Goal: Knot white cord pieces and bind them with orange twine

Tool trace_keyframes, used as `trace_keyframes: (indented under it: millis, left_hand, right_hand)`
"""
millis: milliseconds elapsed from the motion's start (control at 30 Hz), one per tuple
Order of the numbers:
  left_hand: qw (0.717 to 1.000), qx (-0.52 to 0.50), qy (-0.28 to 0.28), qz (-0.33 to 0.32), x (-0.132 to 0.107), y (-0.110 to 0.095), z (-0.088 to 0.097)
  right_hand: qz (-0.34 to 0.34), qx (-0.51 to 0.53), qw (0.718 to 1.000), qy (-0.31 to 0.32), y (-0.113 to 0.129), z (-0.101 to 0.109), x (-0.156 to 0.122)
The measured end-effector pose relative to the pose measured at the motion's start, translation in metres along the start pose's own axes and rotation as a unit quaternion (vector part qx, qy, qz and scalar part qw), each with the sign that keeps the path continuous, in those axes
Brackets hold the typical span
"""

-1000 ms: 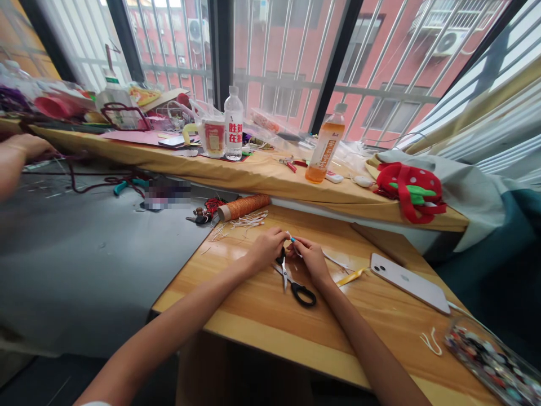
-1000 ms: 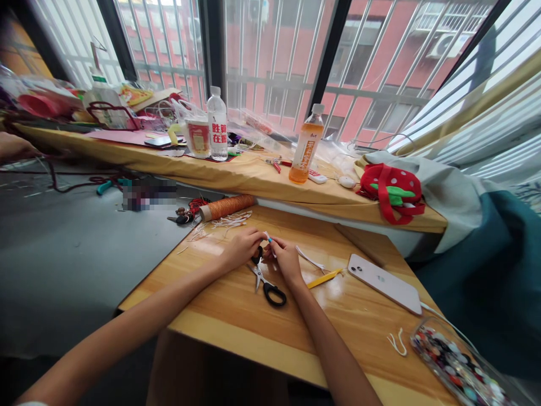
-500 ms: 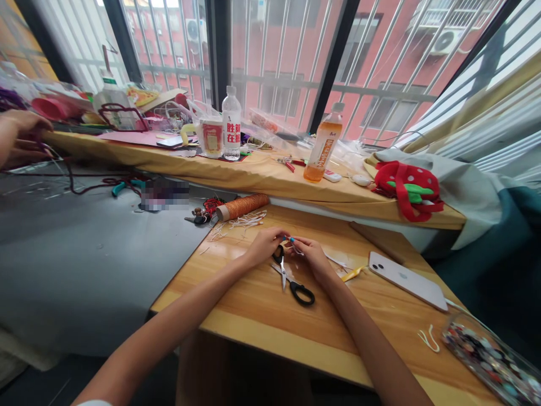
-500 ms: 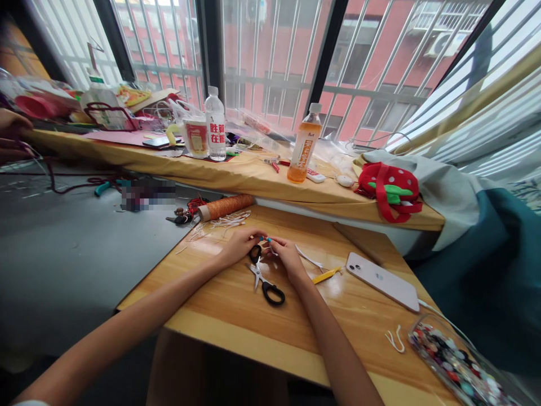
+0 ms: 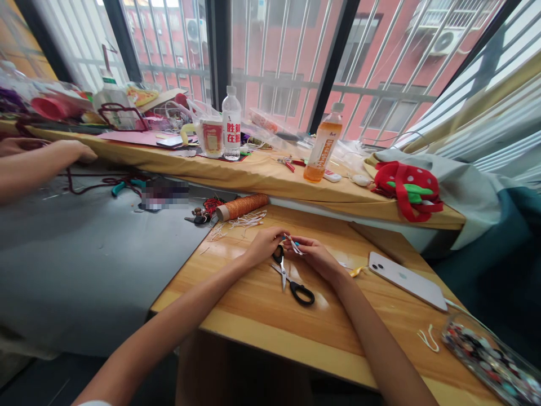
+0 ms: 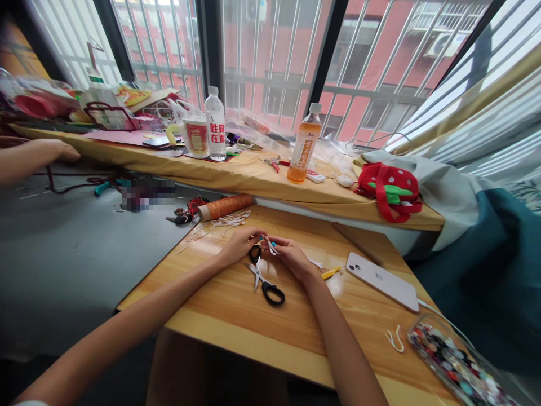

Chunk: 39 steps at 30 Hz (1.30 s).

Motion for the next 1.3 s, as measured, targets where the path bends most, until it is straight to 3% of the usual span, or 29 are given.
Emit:
trace_keyframes:
  millis: [167,633,1000,1300]
  left_hand:
    - [1.000,-0.001,0.004,0.002,-0.0002,-0.0004,-0.0004]
    - [1.000,0.003,0.004,0.013,0.0009,0.0009,0.0003]
    - [1.000,-0.003,0.006,0.021,-0.0002,-0.0009,0.0017]
    - [1.000,-0.003,0.008,0.023,0.0000,0.0009,0.0002]
  right_hand:
    - [0.002,-0.025,1.000,0.004,-0.0024,0.0007,0.0001]
    - [-0.011,-0.029,0.996,-0.086,-0.0004,0.0012,-0.0017]
    - [0.003,-0.049,0.997,-0.063,-0.0011,-0.0012,-0.0006]
    - [0.015,-0.102,0.989,-0.103,0.0023,0.0000,0.0012]
Point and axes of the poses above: each hand's wrist, its own x-axis towards the middle knuckle, its own z-axis out of the back of the hand, y = z × x, the point moved 7 cm from there along x, towards the middle knuckle, and after that the axes turned 7 degrees about -x, right-handed, at the moved point
